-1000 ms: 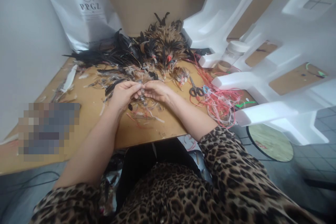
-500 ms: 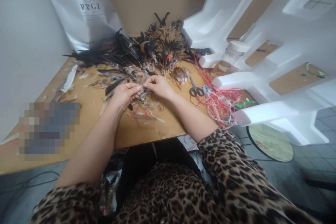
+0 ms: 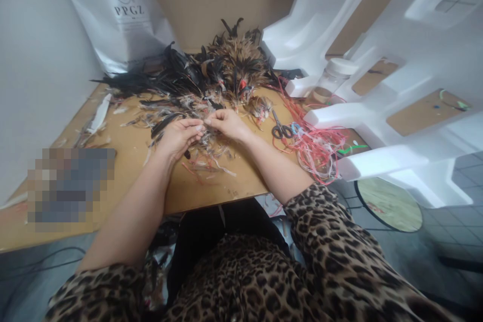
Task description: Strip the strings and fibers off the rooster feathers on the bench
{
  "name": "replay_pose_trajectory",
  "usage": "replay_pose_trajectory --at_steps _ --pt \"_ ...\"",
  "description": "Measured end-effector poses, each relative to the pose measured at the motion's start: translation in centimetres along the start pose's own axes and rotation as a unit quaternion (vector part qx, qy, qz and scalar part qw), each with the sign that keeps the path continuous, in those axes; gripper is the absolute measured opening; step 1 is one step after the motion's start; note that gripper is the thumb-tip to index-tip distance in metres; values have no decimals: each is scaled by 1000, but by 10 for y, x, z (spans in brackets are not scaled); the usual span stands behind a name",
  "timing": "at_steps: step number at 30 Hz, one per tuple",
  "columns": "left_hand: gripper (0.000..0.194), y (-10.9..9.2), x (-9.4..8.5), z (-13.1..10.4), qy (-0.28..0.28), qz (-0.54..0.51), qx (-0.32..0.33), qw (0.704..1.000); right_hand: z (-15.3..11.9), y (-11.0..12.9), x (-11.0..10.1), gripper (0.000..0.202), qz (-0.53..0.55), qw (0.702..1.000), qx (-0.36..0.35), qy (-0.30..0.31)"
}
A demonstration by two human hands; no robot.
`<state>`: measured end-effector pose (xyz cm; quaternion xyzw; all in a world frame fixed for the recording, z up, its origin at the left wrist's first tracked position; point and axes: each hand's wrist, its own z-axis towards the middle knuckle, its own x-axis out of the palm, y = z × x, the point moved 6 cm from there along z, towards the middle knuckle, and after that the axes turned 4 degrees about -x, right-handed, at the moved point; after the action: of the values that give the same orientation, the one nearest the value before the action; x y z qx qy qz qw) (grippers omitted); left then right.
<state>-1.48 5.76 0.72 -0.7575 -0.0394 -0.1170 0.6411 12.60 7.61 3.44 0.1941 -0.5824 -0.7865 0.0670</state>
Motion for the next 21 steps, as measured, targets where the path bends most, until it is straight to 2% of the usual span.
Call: replay_pose_trajectory --at_steps 8,14,17,21 --pt "27 2 -1 1 -14 14 -12 1000 0 8 -1 23 -18 999 -45 -25" --pt "25 2 7 -2 18 77 -4 997 2 7 2 20 -50 994 -92 -33" --pt "25 2 5 -1 17 94 7 995 3 4 6 21 -20 996 -85 -25" --pt "22 3 1 1 15 57 -1 998 4 0 4 27 44 998 -34 -22"
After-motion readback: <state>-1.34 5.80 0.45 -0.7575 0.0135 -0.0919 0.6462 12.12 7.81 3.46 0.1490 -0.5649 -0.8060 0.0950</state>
